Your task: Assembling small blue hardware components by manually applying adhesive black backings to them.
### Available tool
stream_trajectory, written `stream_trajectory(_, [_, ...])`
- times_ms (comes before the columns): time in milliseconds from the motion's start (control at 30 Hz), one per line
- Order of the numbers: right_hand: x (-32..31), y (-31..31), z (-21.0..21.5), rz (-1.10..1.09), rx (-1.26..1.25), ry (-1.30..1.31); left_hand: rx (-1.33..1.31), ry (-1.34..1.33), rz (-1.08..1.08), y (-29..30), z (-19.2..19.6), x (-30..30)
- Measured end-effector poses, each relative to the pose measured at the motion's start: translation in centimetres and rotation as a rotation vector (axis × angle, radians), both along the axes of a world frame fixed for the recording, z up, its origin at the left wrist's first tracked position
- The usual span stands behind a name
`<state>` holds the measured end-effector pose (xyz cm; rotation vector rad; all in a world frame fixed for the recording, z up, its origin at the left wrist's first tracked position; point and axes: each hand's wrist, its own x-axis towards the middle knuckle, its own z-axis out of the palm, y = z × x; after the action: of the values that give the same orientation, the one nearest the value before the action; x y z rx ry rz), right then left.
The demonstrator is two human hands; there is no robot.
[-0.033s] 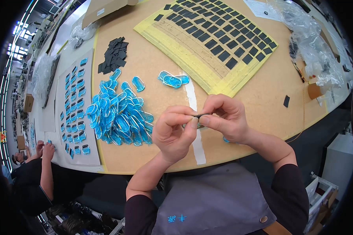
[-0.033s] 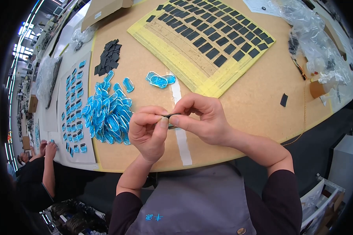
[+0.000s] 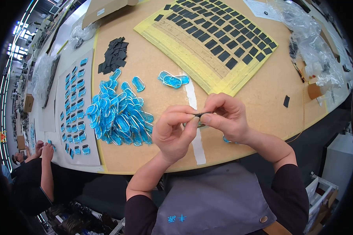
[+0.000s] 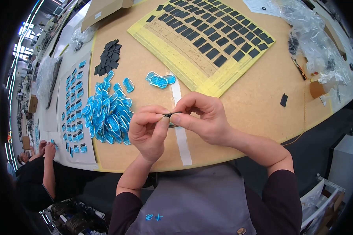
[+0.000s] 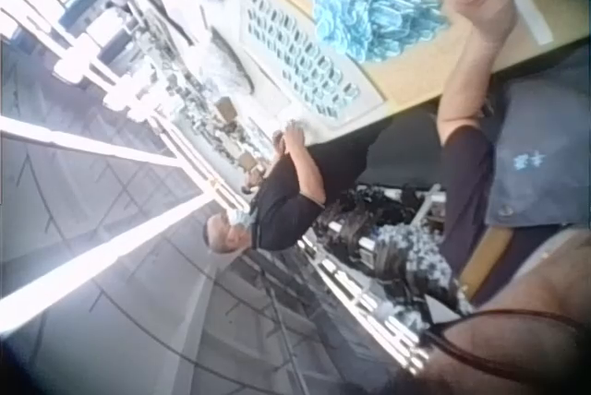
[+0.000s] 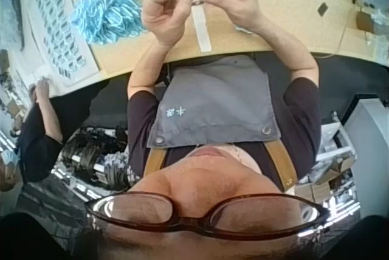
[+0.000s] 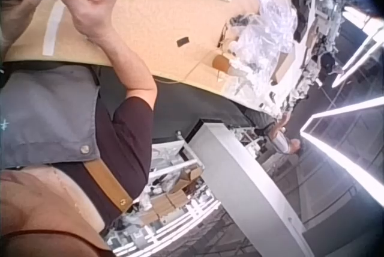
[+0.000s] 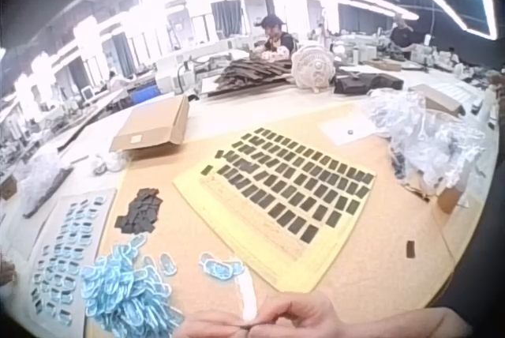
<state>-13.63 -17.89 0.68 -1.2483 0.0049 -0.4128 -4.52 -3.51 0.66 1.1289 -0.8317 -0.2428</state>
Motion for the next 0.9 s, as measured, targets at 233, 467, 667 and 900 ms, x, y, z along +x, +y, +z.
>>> stream_trajectory(233, [0.0,-0.8,0.0,-0.036,0.127,-0.016,0.037,0.114,-0.033,0.2,-0.3,0.8])
stream_trajectory(467, [0.0,-0.4,0.3,-0.063,0.181,0.058,0.13,0.096,-0.056,0.3,0.5,0.8])
stream_trajectory(667, [0.3,-1.0,-0.1,0.037,0.203,0.001,0.155,-0.027,-0.05,0.4,1.1,1.4])
stream_trajectory(900, [0.2,-0.9,0.2,0.04,0.052,0.114,0.153,-0.052,-0.018,0.3,0.7,1.4])
